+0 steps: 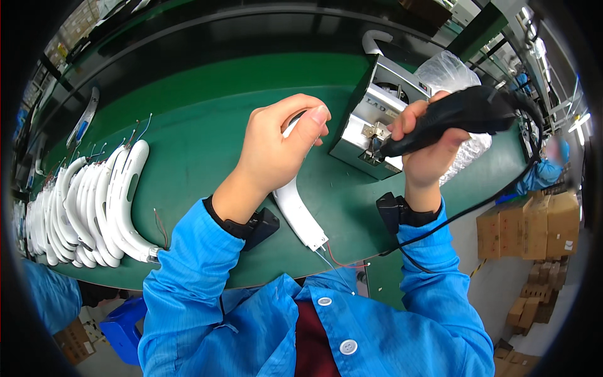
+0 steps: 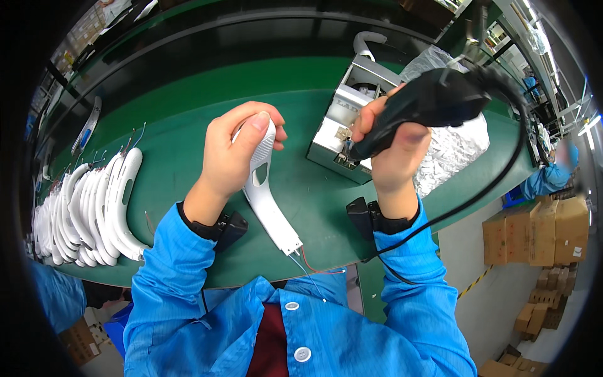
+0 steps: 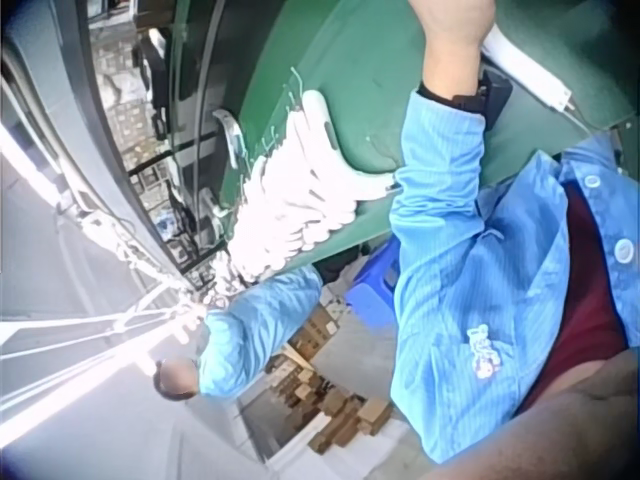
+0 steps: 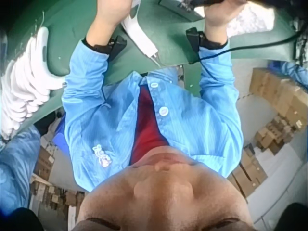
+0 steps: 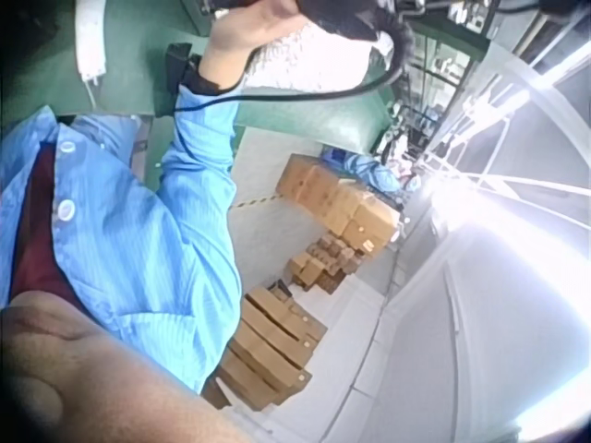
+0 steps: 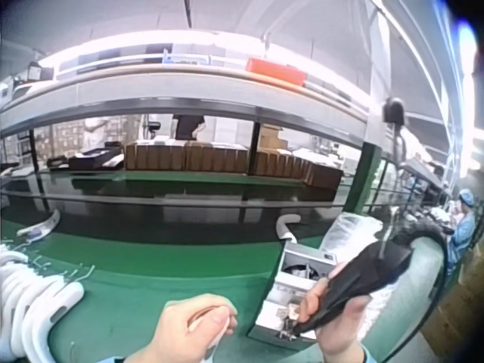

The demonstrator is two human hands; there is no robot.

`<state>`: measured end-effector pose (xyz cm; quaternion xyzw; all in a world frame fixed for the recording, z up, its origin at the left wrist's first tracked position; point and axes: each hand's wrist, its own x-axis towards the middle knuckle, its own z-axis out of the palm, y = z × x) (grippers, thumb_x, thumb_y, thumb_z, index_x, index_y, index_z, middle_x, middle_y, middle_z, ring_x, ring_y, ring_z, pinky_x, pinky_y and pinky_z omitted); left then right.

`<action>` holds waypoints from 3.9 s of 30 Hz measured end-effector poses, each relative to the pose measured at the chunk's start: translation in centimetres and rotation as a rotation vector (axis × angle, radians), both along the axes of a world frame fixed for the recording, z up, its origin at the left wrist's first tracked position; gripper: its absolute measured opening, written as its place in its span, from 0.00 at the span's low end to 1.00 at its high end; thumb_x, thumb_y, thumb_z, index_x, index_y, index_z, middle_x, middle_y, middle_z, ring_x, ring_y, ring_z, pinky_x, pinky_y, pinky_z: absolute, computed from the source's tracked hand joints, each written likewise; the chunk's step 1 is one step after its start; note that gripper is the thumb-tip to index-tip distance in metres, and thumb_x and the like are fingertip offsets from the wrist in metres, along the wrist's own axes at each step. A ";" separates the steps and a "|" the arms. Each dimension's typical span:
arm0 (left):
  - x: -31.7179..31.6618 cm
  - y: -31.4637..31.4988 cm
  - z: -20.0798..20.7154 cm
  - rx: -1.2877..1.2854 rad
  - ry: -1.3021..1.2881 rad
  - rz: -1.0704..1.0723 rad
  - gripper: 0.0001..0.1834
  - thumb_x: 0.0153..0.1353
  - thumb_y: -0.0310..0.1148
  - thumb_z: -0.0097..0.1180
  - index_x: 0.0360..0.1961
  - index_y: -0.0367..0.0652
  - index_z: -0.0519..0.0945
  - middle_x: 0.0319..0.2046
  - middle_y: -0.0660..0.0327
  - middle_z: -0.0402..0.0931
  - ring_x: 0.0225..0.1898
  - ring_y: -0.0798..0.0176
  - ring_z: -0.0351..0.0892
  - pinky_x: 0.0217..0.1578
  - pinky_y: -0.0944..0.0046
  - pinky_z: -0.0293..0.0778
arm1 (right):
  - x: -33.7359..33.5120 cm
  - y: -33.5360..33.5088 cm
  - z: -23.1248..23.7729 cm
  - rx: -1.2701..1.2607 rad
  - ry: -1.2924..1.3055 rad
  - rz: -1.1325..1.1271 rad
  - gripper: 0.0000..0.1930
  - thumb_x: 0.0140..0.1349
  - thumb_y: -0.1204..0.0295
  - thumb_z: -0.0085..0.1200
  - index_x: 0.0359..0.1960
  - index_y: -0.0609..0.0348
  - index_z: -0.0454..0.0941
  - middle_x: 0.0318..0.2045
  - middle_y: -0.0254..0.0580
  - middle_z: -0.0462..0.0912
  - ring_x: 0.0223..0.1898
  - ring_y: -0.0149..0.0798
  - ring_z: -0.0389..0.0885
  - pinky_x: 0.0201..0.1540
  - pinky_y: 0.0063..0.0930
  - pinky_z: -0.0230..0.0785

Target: Assembling plastic device components using a handheld industrial assembly tool on a manufacturing line.

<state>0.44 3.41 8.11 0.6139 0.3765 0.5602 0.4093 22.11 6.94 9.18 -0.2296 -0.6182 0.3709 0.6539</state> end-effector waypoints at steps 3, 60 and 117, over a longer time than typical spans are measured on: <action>0.0 0.1 0.0 -0.002 -0.008 -0.014 0.19 0.64 0.41 0.48 0.34 0.33 0.78 0.27 0.57 0.77 0.29 0.65 0.78 0.32 0.67 0.75 | 0.1 0.0 0.2 0.030 0.045 -0.003 0.39 0.56 0.32 0.42 0.45 0.61 0.62 0.22 0.43 0.73 0.20 0.32 0.72 0.24 0.24 0.68; 0.1 -0.5 0.2 -0.004 -0.047 0.016 0.17 0.64 0.40 0.50 0.34 0.33 0.78 0.27 0.57 0.78 0.30 0.65 0.78 0.33 0.66 0.76 | -0.6 0.3 -1.1 -0.128 -0.052 0.056 0.30 0.63 0.41 0.42 0.42 0.62 0.62 0.22 0.44 0.73 0.19 0.32 0.71 0.23 0.24 0.66; -0.1 -0.4 0.1 0.002 0.006 0.004 0.17 0.64 0.40 0.49 0.35 0.32 0.78 0.27 0.56 0.78 0.30 0.65 0.78 0.33 0.67 0.75 | -3.0 2.4 2.0 -0.185 -0.203 -0.074 0.27 0.65 0.44 0.44 0.38 0.60 0.64 0.19 0.38 0.72 0.17 0.28 0.71 0.21 0.21 0.66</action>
